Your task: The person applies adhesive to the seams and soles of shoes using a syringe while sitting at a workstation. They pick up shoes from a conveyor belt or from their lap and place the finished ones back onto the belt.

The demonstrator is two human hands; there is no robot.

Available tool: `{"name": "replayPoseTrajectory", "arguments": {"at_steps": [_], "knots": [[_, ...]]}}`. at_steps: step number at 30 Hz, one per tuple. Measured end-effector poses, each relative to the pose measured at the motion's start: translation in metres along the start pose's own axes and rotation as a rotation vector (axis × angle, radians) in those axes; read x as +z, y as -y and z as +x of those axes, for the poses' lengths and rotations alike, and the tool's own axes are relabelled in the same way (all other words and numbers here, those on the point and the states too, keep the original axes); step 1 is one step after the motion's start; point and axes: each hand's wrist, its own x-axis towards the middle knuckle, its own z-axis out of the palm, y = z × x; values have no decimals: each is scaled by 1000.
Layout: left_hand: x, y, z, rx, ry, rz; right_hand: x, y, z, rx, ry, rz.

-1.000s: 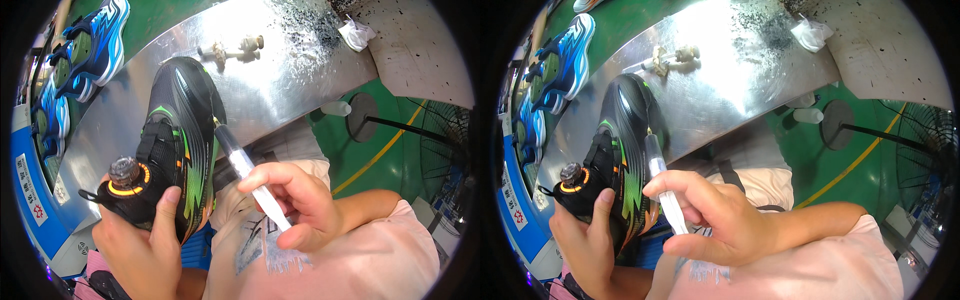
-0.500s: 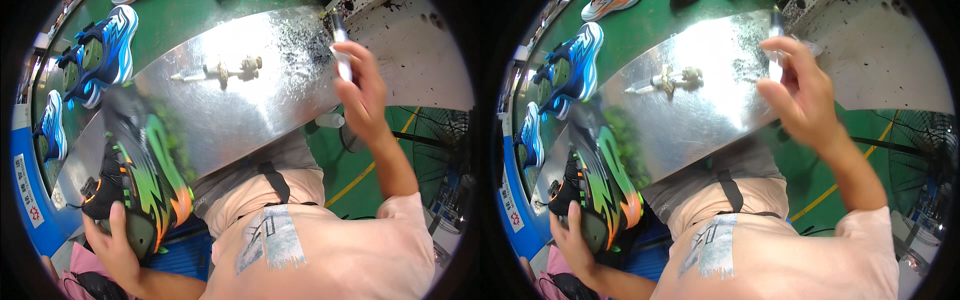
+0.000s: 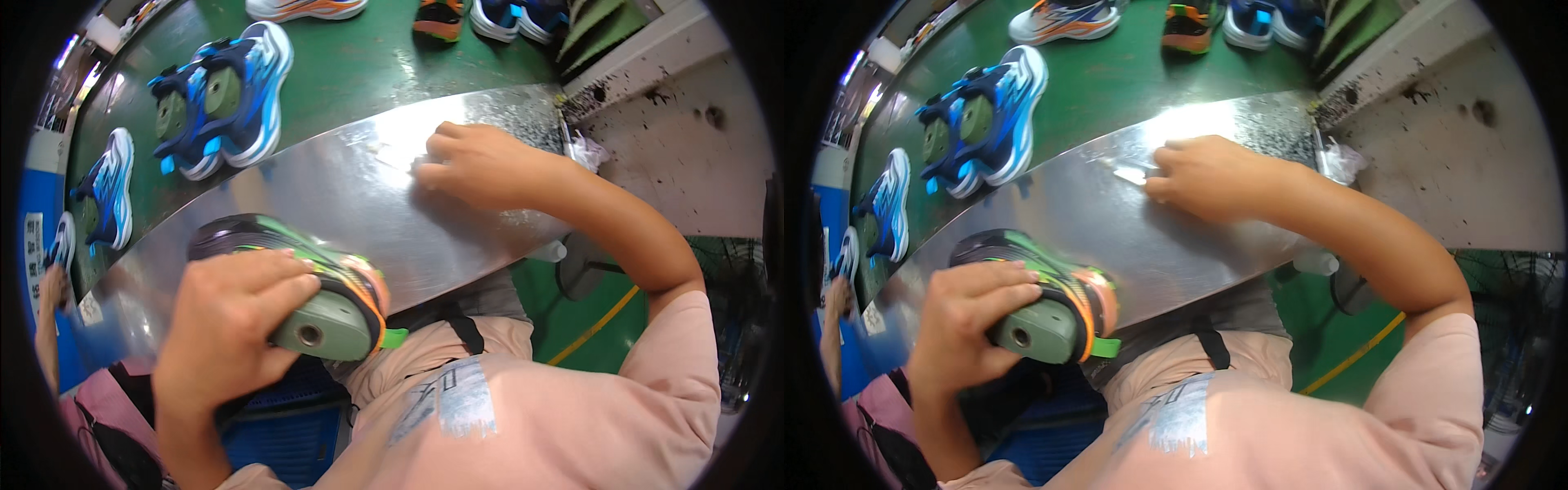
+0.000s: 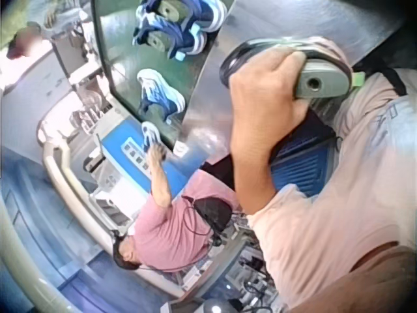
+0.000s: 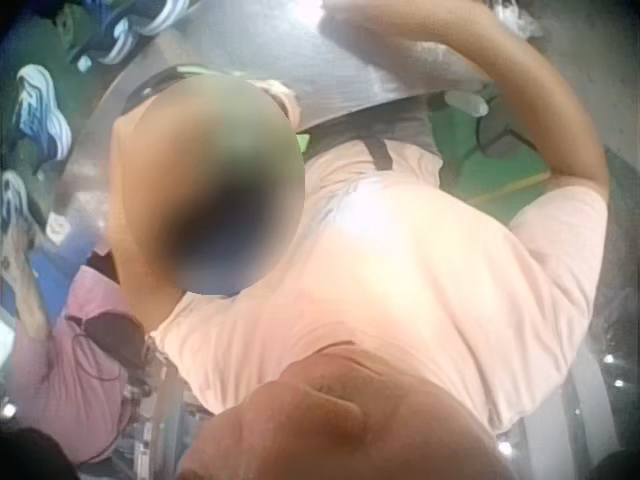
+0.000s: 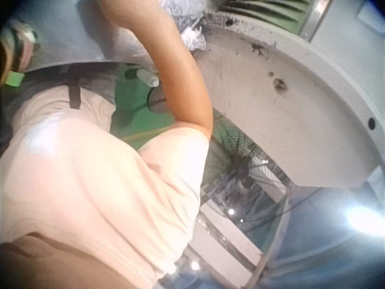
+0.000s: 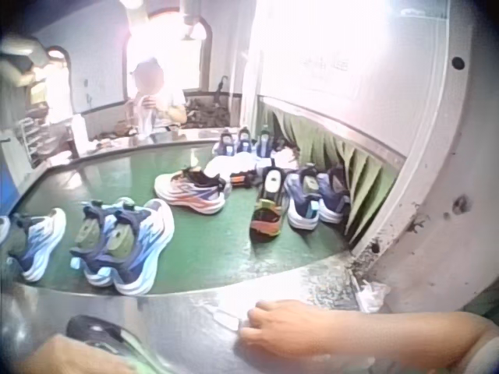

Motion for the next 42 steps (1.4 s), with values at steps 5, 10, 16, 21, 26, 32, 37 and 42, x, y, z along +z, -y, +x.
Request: {"name": "replayPoseTrajectory", "arguments": {"at_steps": [5,10,16,21,26,32,37,42], "knots": [[36,-33,-34,-71,-398,224,-2,32,-69,698,-194,1419],[66,-43,-53,-155,-524,213,2,59,-87,601,-360,1650],[70,-39,-58,-131,-508,231,-26,87,-57,904,-371,1765],[72,-37,-59,-140,-571,177,-40,102,6,146,-319,2208],[71,-36,-61,-155,-549,157,-41,108,63,-221,-113,2328],[73,-33,-64,-135,-567,142,-35,107,80,-208,-53,2289],[66,-42,-64,-185,-575,75,-36,114,87,-174,-85,2267],[52,-60,-66,-341,-574,-105,-62,116,66,387,68,2007]]}}
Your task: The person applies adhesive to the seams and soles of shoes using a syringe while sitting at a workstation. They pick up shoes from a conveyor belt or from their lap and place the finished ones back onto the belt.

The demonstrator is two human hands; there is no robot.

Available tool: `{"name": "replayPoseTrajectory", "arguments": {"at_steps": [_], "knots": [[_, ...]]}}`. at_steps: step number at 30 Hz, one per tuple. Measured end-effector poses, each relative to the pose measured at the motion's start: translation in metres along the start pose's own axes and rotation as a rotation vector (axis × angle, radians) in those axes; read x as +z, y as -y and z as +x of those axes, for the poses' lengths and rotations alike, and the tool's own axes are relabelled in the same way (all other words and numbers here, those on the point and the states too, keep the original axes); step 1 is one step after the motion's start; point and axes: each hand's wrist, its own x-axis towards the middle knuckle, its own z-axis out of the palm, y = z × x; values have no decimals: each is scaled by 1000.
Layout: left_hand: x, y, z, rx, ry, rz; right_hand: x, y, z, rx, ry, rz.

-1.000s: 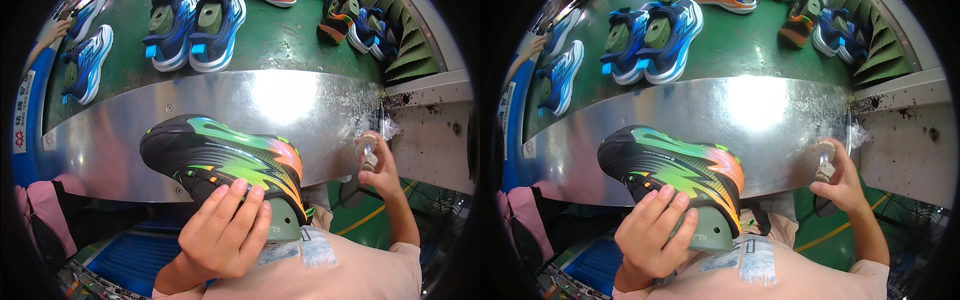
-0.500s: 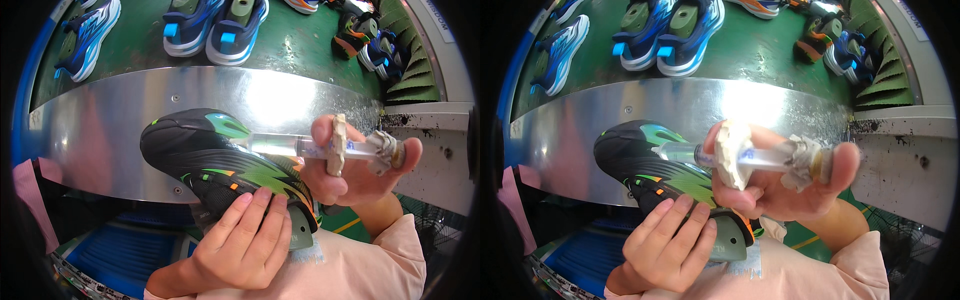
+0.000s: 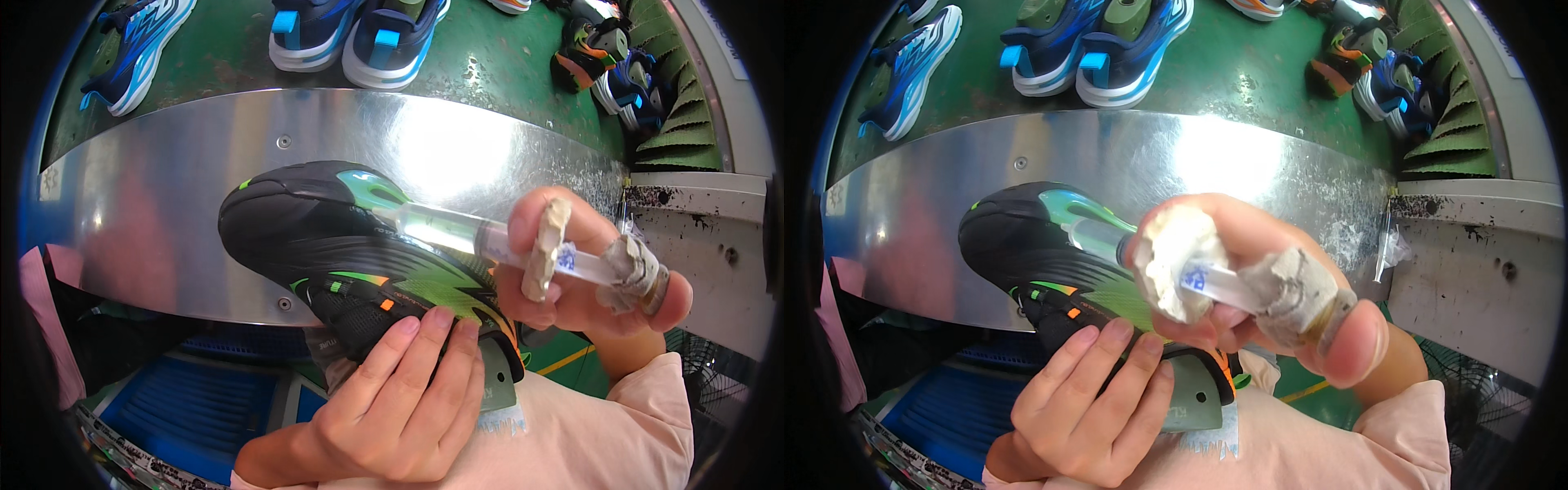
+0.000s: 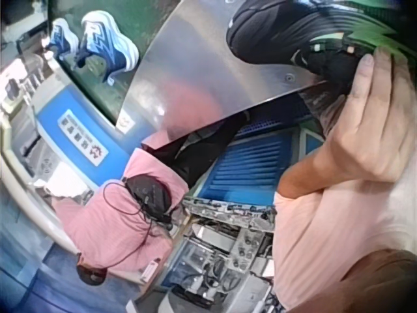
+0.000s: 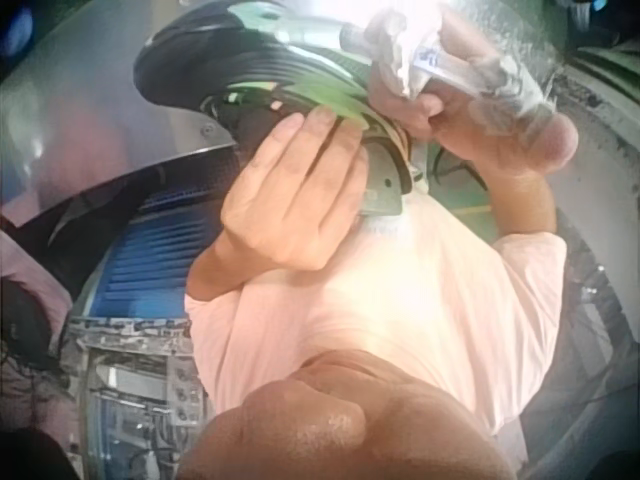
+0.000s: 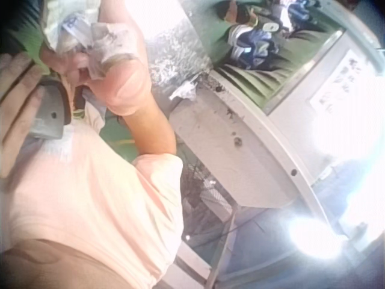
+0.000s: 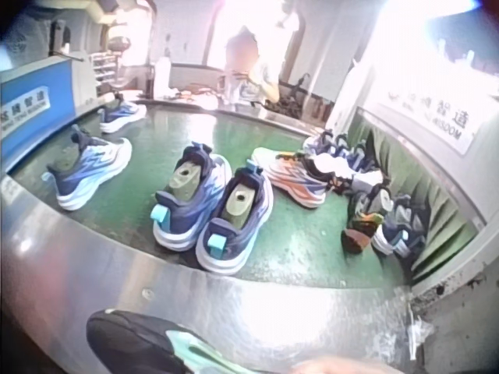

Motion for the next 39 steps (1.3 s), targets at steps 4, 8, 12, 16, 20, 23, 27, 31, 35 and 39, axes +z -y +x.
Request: {"name": "replayPoseTrajectory", "arguments": {"at_steps": [4,8,12,16,20,23,27,31,35,39], "knots": [[4,14,-4,181,147,208,-11,-14,-16,-74,70,171],[11,18,-14,223,109,207,-22,-26,-43,-109,75,183],[22,21,-25,262,69,312,-28,-26,-76,1,-74,71],[29,18,-32,255,29,344,-30,-29,-95,34,-165,-4],[34,18,-34,286,-5,366,-28,-29,-98,-62,-155,-8],[36,19,-35,273,-6,360,-32,-9,-95,-32,-163,-53],[33,20,-37,286,26,363,-33,24,-73,43,-100,-134],[38,25,-36,336,-25,367,-26,49,-40,225,-101,-108],[48,31,-39,378,-144,315,1,60,-33,501,-212,-208],[54,34,-43,385,-208,269,30,58,-34,404,-335,-403]]}}
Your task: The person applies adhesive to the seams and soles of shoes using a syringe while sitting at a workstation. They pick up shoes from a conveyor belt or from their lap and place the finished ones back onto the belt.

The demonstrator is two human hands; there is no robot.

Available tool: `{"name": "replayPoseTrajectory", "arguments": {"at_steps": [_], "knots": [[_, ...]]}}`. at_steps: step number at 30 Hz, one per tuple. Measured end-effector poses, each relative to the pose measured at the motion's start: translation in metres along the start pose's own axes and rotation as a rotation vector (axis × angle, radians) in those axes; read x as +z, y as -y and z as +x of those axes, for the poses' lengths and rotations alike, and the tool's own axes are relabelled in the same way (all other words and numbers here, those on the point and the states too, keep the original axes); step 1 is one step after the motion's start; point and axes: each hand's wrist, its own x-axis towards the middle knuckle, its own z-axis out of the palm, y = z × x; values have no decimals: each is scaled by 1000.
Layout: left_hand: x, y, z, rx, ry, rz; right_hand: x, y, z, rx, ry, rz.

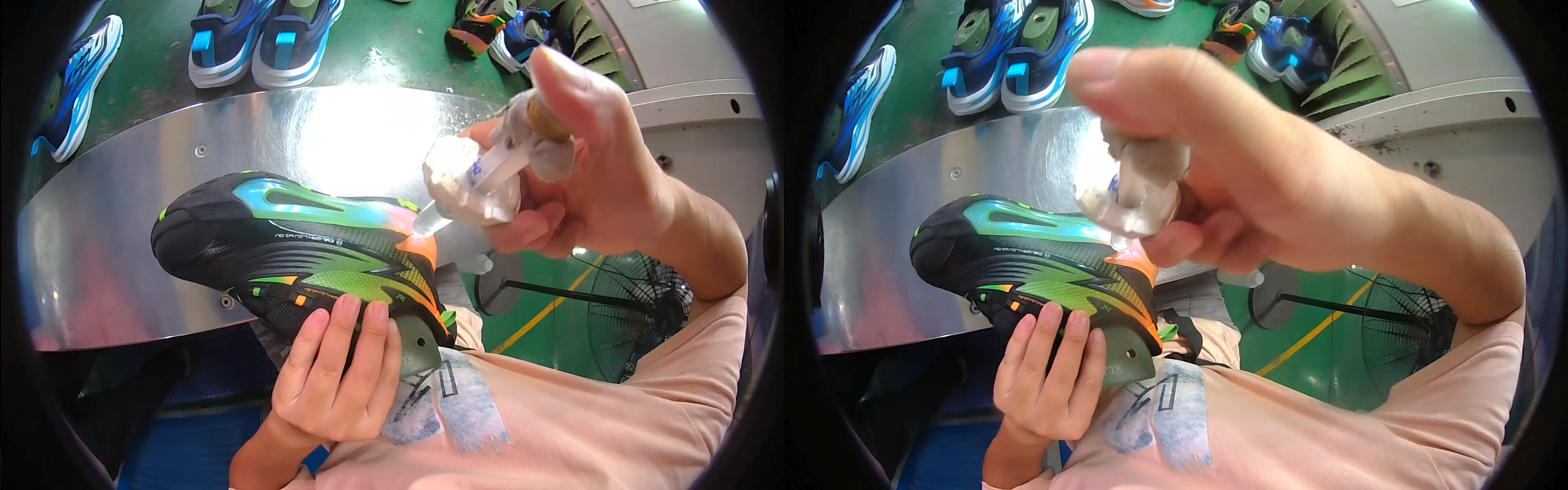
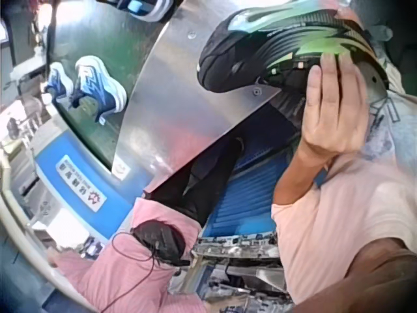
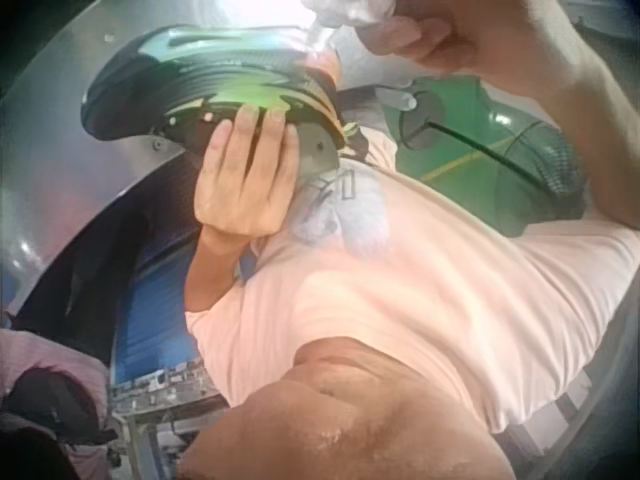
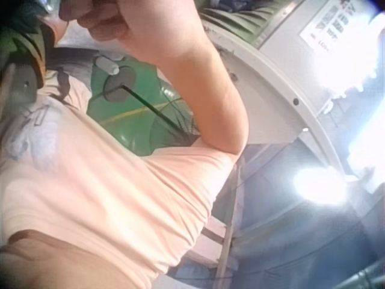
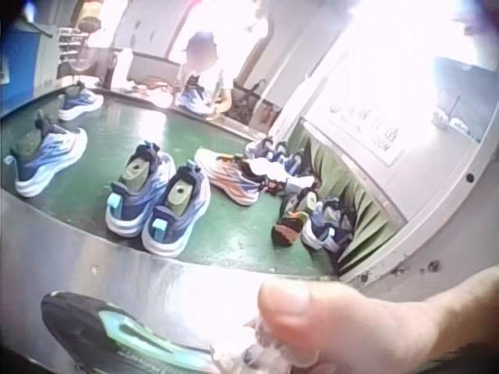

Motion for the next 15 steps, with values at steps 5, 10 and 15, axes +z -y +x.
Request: {"name": "replayPoseTrajectory", "arguments": {"at_steps": [5,10,15], "knots": [[2,3,0,41,-11,-31,28,7,-2,-11,-131,-186],[2,8,6,10,-83,-56,42,25,-6,34,-82,-328],[1,12,12,18,-85,-49,53,33,-7,-12,-31,-379]]}}
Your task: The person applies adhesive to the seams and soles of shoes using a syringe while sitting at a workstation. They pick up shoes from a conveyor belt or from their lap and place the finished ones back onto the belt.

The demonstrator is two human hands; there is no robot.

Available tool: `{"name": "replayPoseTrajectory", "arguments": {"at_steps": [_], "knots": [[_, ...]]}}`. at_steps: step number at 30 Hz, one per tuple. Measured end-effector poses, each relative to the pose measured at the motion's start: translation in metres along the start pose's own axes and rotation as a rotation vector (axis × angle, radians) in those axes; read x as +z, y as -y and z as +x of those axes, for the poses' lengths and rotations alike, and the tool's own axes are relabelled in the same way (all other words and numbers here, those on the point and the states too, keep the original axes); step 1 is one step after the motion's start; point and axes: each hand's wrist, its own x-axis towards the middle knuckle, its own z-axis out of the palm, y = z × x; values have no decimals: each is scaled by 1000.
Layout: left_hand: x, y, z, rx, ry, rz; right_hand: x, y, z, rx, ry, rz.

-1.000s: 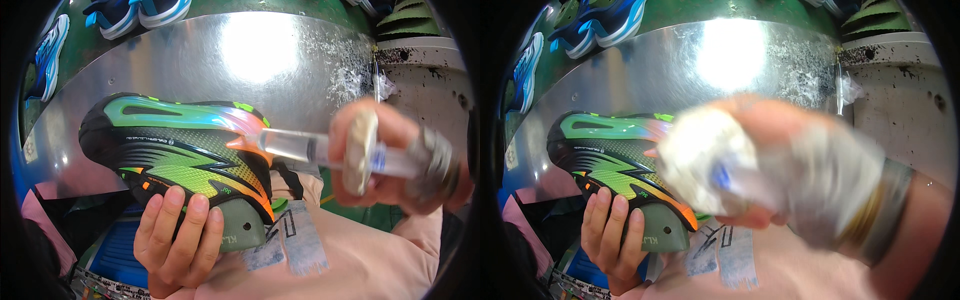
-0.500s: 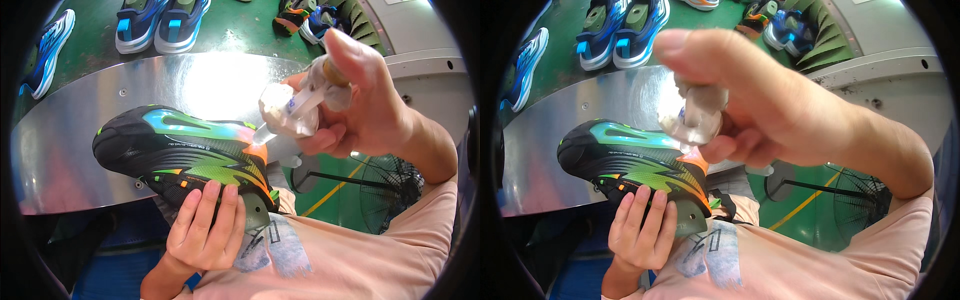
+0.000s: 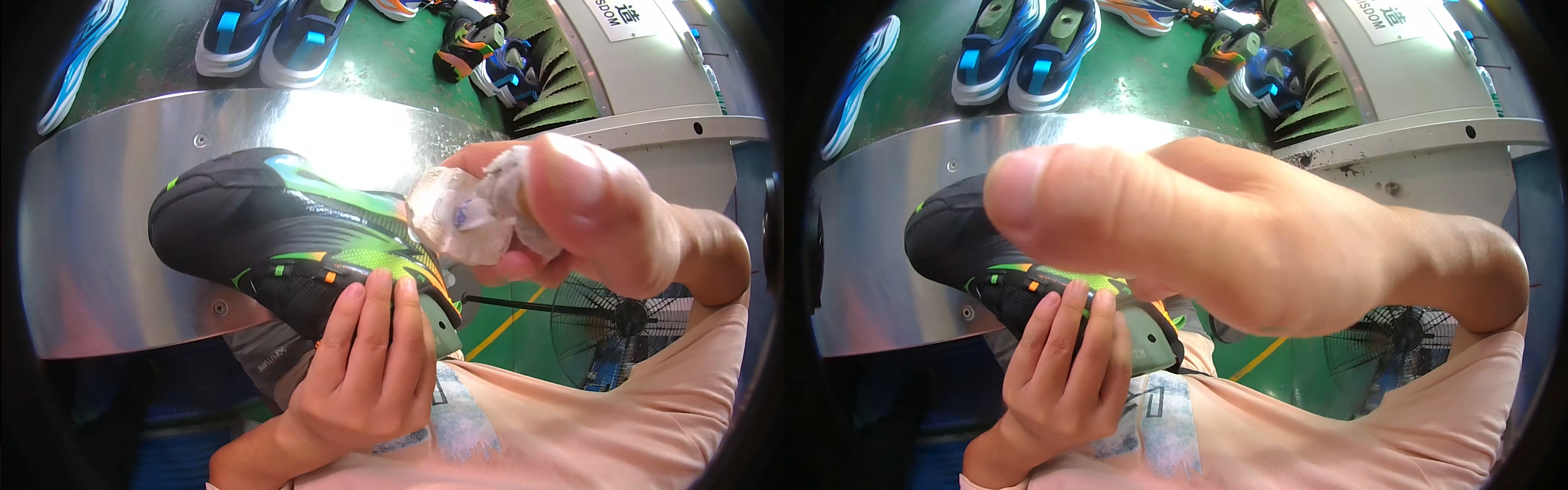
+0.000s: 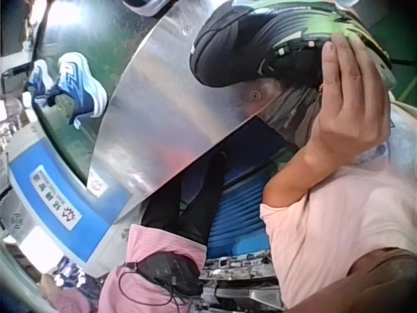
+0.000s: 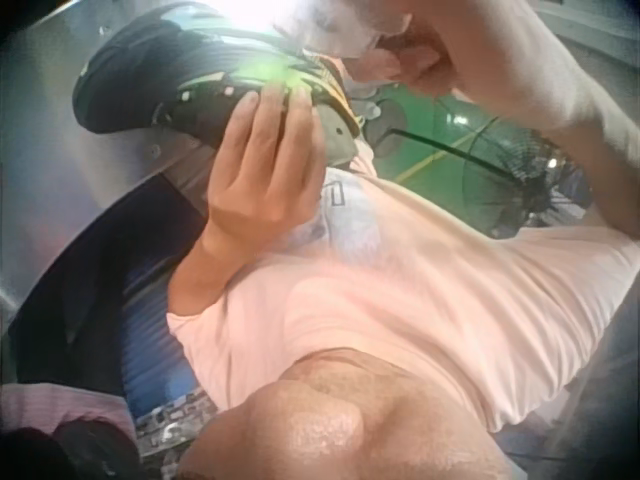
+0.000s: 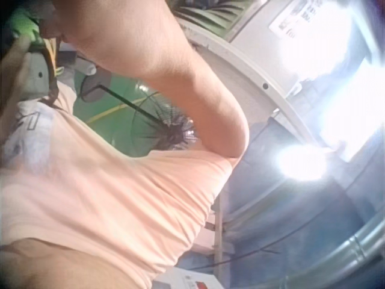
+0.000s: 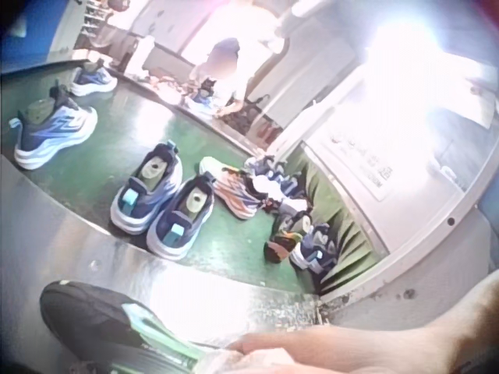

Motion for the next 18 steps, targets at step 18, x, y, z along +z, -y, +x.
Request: {"name": "replayPoseTrajectory", "arguments": {"at_steps": [18], "knots": [[-8,-7,27,-62,221,11,-34,-151,3,-473,219,684]]}}
